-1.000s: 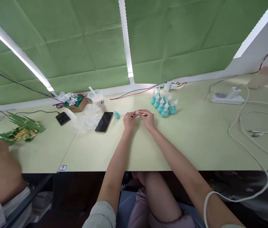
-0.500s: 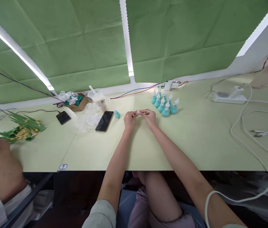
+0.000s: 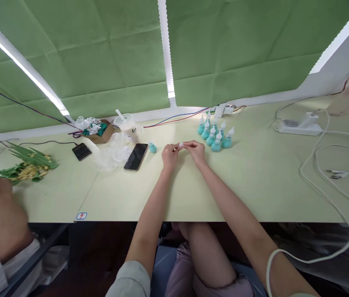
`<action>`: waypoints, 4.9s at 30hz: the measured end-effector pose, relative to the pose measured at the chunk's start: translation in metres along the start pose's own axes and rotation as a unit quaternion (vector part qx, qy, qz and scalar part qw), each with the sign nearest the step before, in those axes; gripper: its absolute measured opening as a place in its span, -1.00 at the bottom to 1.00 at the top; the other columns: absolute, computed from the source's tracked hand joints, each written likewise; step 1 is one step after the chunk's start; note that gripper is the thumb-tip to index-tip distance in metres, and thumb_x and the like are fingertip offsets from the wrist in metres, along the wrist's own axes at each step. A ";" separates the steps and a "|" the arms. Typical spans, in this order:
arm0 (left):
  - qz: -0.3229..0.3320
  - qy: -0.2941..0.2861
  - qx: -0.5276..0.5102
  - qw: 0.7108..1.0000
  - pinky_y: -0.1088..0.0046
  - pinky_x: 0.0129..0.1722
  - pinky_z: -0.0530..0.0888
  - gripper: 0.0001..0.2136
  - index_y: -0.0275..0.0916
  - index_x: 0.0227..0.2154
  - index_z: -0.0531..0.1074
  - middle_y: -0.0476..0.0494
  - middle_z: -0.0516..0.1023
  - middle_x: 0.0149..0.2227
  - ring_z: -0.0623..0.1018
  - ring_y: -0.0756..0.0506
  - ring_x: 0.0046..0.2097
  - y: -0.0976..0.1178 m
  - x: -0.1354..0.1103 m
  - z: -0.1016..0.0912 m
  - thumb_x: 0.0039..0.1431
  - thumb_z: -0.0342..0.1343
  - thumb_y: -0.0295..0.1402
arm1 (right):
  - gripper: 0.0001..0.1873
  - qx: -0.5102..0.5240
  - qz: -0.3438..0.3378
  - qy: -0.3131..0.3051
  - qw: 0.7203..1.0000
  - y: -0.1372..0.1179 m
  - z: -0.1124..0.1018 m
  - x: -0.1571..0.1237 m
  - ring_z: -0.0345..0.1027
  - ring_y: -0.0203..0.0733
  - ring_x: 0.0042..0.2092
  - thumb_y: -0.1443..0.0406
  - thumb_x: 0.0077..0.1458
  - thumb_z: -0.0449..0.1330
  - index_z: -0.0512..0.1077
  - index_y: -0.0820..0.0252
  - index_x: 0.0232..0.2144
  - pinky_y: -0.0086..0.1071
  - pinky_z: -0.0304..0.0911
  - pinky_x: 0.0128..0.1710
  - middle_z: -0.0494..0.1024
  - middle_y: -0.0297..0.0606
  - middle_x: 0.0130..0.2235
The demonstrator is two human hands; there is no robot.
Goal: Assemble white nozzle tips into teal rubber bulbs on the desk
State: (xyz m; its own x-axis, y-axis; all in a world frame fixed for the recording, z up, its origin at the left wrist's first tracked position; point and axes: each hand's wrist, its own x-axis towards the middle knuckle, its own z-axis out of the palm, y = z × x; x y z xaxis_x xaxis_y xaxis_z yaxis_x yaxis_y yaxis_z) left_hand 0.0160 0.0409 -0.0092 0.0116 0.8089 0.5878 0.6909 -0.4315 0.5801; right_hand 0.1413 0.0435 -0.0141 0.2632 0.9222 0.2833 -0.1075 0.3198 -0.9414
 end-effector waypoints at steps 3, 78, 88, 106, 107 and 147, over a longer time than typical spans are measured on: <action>0.017 0.009 -0.005 1.000 0.47 -0.34 0.31 -0.84 -0.18 -0.28 0.54 -0.05 0.52 -0.45 0.36 -0.01 -0.40 -0.001 -0.001 0.001 0.13 0.10 -0.31 | -0.80 0.022 0.008 -0.022 0.999 -0.001 0.000 0.000 0.46 -0.14 -0.26 0.18 -0.25 0.34 0.51 0.19 -0.54 -0.26 0.32 -0.16 0.59 -0.22 -0.37; -0.095 -0.066 0.042 0.992 0.41 -0.23 0.32 -0.91 -0.17 -0.34 0.52 -0.07 0.51 -0.36 0.41 -0.06 -0.24 -0.021 0.007 -0.008 0.08 0.15 -0.40 | -0.67 -0.318 -0.008 -0.038 0.947 0.065 0.017 0.116 0.43 -0.22 -0.24 0.44 -0.20 0.23 0.47 0.15 -0.28 -0.27 0.24 -0.08 0.58 -0.33 -0.31; -0.082 -0.058 0.071 0.992 0.41 -0.21 0.33 -0.90 -0.17 -0.34 0.51 -0.09 0.53 -0.34 0.43 -0.07 -0.22 -0.020 0.009 -0.011 0.12 0.10 -0.38 | -0.61 -0.258 -0.124 -0.023 0.958 0.035 0.005 0.035 0.37 -0.28 -0.31 0.49 -0.09 0.00 0.41 0.21 -0.18 -0.32 0.28 -0.14 0.45 -0.19 -0.13; -0.096 -0.177 0.236 0.951 0.42 -0.22 0.38 -0.83 -0.17 -0.30 0.51 -0.08 0.57 -0.22 0.48 -0.10 -0.13 0.003 0.110 0.009 0.12 0.02 -0.41 | -0.74 -0.254 0.014 -0.203 0.946 0.000 -0.021 -0.017 0.41 -0.33 -0.32 0.46 -0.01 0.06 0.51 0.12 -0.39 -0.47 0.28 -0.26 0.59 -0.36 -0.33; -0.097 -0.184 0.242 0.948 0.42 -0.22 0.39 -0.83 -0.17 -0.30 0.51 -0.09 0.56 -0.21 0.49 -0.10 -0.13 0.002 0.117 0.014 0.11 0.02 -0.42 | -0.74 -0.257 0.015 -0.204 0.944 -0.001 -0.021 -0.017 0.41 -0.33 -0.31 0.46 -0.01 0.06 0.52 0.12 -0.39 -0.47 0.27 -0.26 0.59 -0.37 -0.33; -0.025 -0.273 0.329 0.904 0.27 -0.09 0.31 -0.86 -0.22 -0.30 0.52 -0.18 0.54 -0.21 0.42 -0.21 -0.07 -0.012 0.140 0.038 0.06 0.12 -0.40 | -0.73 -0.298 -0.003 -0.238 0.924 -0.010 -0.025 -0.015 0.39 -0.34 -0.30 0.44 0.02 0.05 0.52 0.08 -0.36 -0.48 0.21 -0.31 0.58 -0.42 -0.31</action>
State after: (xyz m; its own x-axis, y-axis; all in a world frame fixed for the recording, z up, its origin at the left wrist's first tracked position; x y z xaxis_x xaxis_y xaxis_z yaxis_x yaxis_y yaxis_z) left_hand 0.0364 0.1748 0.0451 0.1991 0.9748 0.1003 0.9786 -0.2033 0.0327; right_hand 0.1621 0.0209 -0.0140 -0.2044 0.9573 0.2045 0.4781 0.2800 -0.8325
